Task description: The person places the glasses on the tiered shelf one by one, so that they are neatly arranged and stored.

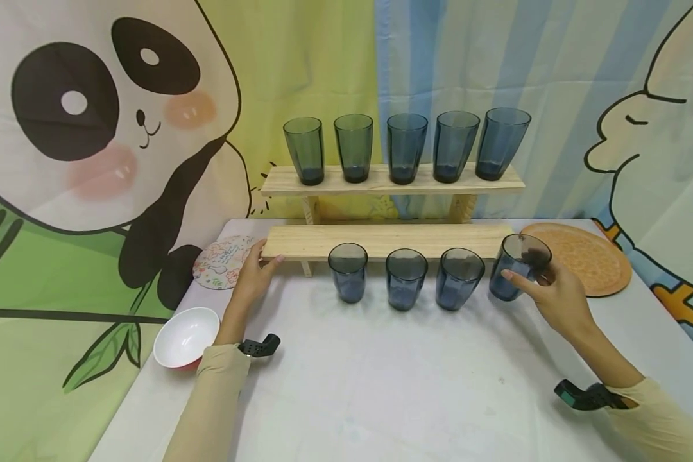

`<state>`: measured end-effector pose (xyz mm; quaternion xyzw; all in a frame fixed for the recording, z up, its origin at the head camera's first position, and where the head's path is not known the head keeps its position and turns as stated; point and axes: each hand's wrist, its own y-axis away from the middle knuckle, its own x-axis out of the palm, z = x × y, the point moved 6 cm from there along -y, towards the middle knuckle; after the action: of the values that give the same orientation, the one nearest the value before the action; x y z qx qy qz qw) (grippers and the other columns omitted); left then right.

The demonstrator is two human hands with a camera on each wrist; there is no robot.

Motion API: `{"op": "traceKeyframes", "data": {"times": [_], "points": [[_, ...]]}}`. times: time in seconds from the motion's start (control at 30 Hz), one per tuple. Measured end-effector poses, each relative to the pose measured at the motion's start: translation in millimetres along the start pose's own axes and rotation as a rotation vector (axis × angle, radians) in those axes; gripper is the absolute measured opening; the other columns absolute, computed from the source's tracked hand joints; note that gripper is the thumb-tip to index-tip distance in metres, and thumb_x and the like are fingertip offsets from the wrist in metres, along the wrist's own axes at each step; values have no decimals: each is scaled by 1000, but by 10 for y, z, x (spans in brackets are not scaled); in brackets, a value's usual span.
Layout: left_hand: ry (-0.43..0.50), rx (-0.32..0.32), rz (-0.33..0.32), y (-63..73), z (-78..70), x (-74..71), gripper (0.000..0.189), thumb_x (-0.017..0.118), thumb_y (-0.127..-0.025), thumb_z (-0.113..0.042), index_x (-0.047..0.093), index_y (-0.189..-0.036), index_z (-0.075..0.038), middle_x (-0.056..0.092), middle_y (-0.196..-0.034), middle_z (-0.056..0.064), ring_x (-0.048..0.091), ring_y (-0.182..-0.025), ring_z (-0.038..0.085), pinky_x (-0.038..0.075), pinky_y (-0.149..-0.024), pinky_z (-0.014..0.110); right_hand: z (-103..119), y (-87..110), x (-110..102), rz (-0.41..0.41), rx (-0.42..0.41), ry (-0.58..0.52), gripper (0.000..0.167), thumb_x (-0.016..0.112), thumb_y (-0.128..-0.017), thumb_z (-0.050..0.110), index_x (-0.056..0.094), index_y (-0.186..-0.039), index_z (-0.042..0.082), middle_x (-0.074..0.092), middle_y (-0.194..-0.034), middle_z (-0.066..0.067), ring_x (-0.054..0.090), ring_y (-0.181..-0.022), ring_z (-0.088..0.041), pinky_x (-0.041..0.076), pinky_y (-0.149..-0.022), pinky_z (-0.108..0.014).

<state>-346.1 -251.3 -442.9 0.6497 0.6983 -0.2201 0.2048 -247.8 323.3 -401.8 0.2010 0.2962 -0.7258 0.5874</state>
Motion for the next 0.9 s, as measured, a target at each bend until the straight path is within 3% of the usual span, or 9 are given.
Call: {"op": "traceKeyframes", "data": {"times": [0.1,0.17,0.23,0.33,0.43,0.53,0.6,0.77,0.9], "points": [[-9,-1,1,2,-9,-11,76,58,-110,-39,19,-169,-10,34,-166,27,42,-148,47,38,-120,62,145,-44,-100,3,-9,2,78,74,-98,48,48,-155,0,55,-150,-31,51,-138,-53,48,-108,-64],[-11,-1,-2,4,-13,-19,76,58,-110,-39,19,-168,-10,34,-166,27,42,-147,47,38,-120,62,249,-93,-167,-18,-34,2,74,74,-98,47,51,-152,2,59,-147,-28,54,-137,-51,55,-107,-44],[-13,1,-1,8,-17,-22,76,58,-110,-38,19,-169,-10,33,-166,27,42,-148,48,38,-120,62,351,-151,-229,-41,-68,5,69,76,-98,45,55,-149,4,62,-142,-23,55,-136,-51,53,-108,-27],[-11,0,4,9,-11,-12,77,57,-110,-38,18,-169,-10,31,-167,27,41,-149,48,38,-121,61,453,-245,-294,-73,-99,8,62,78,-97,43,59,-142,4,64,-131,-16,59,-132,-48,44,-87,-4],[-12,-4,11,4,-1,0,78,57,-110,-39,16,-169,-10,30,-168,28,39,-150,49,37,-122,62,510,-344,-317,-73,-94,13,65,76,-97,47,57,-141,3,61,-129,-17,57,-132,-49,50,-93,-19],[-11,-6,10,-2,4,-1,78,57,-109,-39,16,-169,-11,29,-168,28,39,-150,49,36,-122,62,542,-445,-312,-59,-71,6,71,74,-97,53,54,-143,2,59,-133,-21,54,-134,-51,52,-99,-49],[-10,-2,10,-6,2,0,78,57,-110,-38,16,-169,-10,29,-168,28,39,-150,49,36,-122,62,550,-515,-300,-58,-64,3,72,72,-96,56,53,-142,3,60,-133,-21,57,-129,-44,51,-96,-51],[-3,9,5,-3,-2,0,76,58,-110,-35,18,-169,-9,32,-167,28,41,-148,48,37,-122,61,490,-686,-259,-69,-36,8,69,70,-94,64,56,-133,9,61,-121,-12,55,-112,-25,44,-82,-35],[-3,2,2,-9,8,-4,75,58,-110,-35,19,-168,-9,32,-167,27,41,-148,48,37,-122,61,431,-776,-234,-74,-3,11,71,69,-92,69,55,-128,9,57,-113,-12,50,-102,-27,41,-78,-41]]}}
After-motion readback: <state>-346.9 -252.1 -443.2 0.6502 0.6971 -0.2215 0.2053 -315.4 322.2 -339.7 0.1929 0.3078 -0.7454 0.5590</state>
